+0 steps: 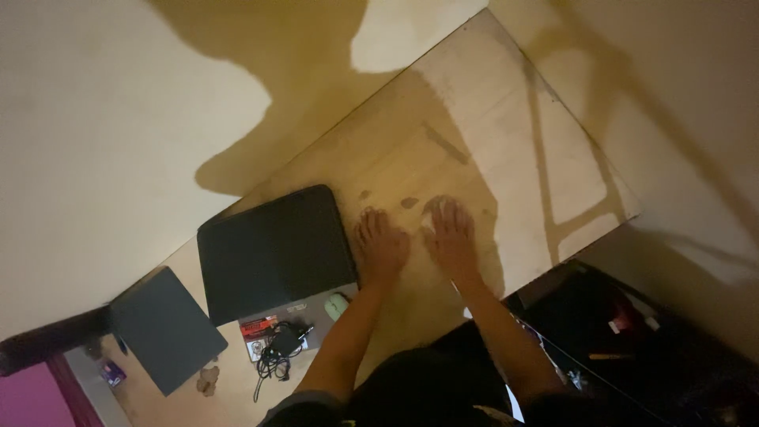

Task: Wiping a desk surface with a cloth and then installing a battery into the back of a laptop.

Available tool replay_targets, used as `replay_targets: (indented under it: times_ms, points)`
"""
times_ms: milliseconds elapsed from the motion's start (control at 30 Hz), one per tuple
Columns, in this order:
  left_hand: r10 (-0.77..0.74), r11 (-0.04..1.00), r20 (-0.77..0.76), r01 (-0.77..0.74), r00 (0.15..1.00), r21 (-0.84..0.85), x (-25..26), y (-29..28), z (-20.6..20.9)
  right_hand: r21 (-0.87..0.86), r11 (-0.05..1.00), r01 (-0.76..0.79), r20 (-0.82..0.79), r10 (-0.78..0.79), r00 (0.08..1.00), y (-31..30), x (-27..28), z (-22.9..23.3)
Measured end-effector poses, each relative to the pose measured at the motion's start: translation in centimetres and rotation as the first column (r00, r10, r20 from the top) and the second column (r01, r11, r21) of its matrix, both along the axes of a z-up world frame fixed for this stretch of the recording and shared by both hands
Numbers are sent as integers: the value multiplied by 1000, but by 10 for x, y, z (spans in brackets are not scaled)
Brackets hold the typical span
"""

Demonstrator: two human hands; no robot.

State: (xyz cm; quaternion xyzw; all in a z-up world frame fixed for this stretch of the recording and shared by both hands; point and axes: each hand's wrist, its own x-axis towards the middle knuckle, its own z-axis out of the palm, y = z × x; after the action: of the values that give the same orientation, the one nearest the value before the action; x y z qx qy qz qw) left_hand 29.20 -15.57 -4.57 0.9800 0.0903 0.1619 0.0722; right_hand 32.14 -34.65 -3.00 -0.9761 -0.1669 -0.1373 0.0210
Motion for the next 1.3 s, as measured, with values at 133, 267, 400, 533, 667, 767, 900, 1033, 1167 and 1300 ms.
replay_targets:
  times_ms: [133, 267, 400, 533, 667, 767, 900, 1033, 1167, 1300]
  points:
    - [3, 1000, 27, -3, 1000, 16, 0, -1, 21, -129, 972, -197, -92, 186, 978, -56, -13, 21]
    - [-30, 997, -65, 25, 997, -78, 0, 0, 10, 135, 969, 205, -40, -201, 979, -113, 6, 34]
    - [2, 1000, 12, -2, 1000, -9, -2, 0, -2, 200, 831, 520, -278, -461, 843, -148, 56, 75]
    - [-17, 995, 16, 18, 1000, -98, -1, 0, 7, 68, 772, 632, -436, -547, 715, -172, 118, 34]
    - [-4, 999, -113, -1, 994, -43, 0, 1, 17, 167, 810, 563, -389, -470, 792, -149, 169, 39]
    - [-4, 999, -122, -2, 992, -49, 1, 1, 17, 254, 859, 445, -348, -348, 870, -116, 198, 59]
    - [-15, 1000, -138, 18, 990, 24, 1, 3, 10, 190, 932, 308, -265, -253, 930, -92, 249, 43]
    - [-11, 1000, -120, 13, 993, 19, 3, 3, 2, 268, 923, 276, -350, -173, 920, -63, 291, 48]
    - [7, 1000, -103, -7, 995, 1, 6, 2, 15, 203, 963, 176, -203, -134, 970, -37, 331, 28]
    - [-2, 1000, -83, 1, 997, -23, 3, 4, -2, 212, 962, 173, -237, -121, 964, 3, 360, 5]
